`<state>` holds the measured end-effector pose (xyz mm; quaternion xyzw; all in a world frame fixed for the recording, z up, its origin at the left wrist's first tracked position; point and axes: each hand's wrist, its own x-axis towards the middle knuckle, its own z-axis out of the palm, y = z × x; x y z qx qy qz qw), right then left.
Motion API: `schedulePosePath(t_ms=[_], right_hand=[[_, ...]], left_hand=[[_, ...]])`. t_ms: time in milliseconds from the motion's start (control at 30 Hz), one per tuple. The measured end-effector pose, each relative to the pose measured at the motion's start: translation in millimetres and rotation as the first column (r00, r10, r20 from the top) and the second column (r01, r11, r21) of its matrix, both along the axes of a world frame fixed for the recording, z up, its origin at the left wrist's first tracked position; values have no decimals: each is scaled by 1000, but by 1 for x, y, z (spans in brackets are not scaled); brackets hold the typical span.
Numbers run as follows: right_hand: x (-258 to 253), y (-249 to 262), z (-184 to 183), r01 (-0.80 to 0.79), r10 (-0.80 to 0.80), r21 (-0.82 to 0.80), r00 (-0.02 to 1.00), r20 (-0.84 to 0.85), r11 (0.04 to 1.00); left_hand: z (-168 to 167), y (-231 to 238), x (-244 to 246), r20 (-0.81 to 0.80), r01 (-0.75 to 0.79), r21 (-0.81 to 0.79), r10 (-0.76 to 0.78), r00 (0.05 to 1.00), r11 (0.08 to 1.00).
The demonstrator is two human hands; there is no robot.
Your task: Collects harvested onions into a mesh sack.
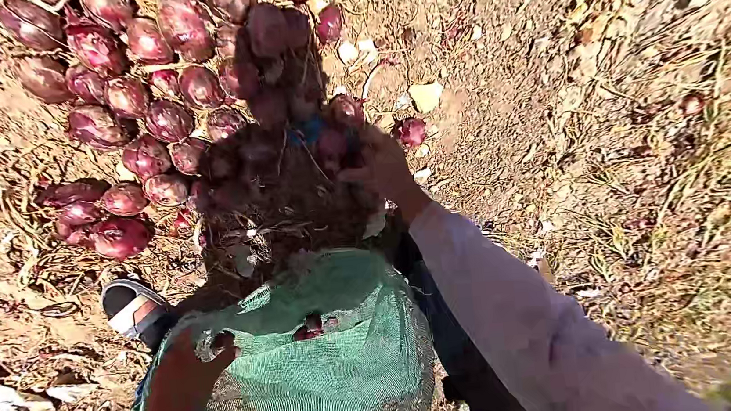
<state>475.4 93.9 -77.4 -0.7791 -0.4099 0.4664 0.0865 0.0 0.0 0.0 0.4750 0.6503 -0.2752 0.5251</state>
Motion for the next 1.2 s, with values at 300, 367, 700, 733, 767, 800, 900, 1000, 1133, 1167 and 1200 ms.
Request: schedulePosePath(t_ms=[300,367,700,733,767,800,900,1000,1133,1167,1200], right_hand=[[8,-45,-97,7,115,-315,923,368,949],[13,-45,-96,10,85,-270,937,338,963],[-195,-147,56,-664,558,29,603,-570,747],[-180,-153,46,-758,612,-97,588,-529,645],[-156,-155,37,-757,628,-236,643,-439,609],[-126,-157,22,-692,641,-324,721,-263,645],[-39,-113,-16,-560,606,-325,793,55,762],[-6,-20,-23,-447,455,-111,812,367,888],[21,71,-66,-571,557,-101,722,410,815],[26,80,-78,-616,621,-143,698,356,775],[29,86,-86,-654,665,-163,667,336,738]], left_hand=[[10,17,46,-178,116,49,-106,978,992],[6,21,51,-173,129,53,-118,978,990],[-53,65,55,-42,202,91,-199,979,975],[-63,71,50,-52,202,66,-199,979,977],[-72,76,45,-58,214,47,-211,976,976],[-78,82,42,-50,230,35,-228,972,973],[-96,97,52,39,242,19,-243,969,970],[-112,107,77,-17,318,-15,-318,948,948],[-119,106,103,-69,306,-51,-309,949,951],[-119,105,107,-76,303,-58,-306,949,951],[-118,107,110,-86,305,-65,-310,947,950]])
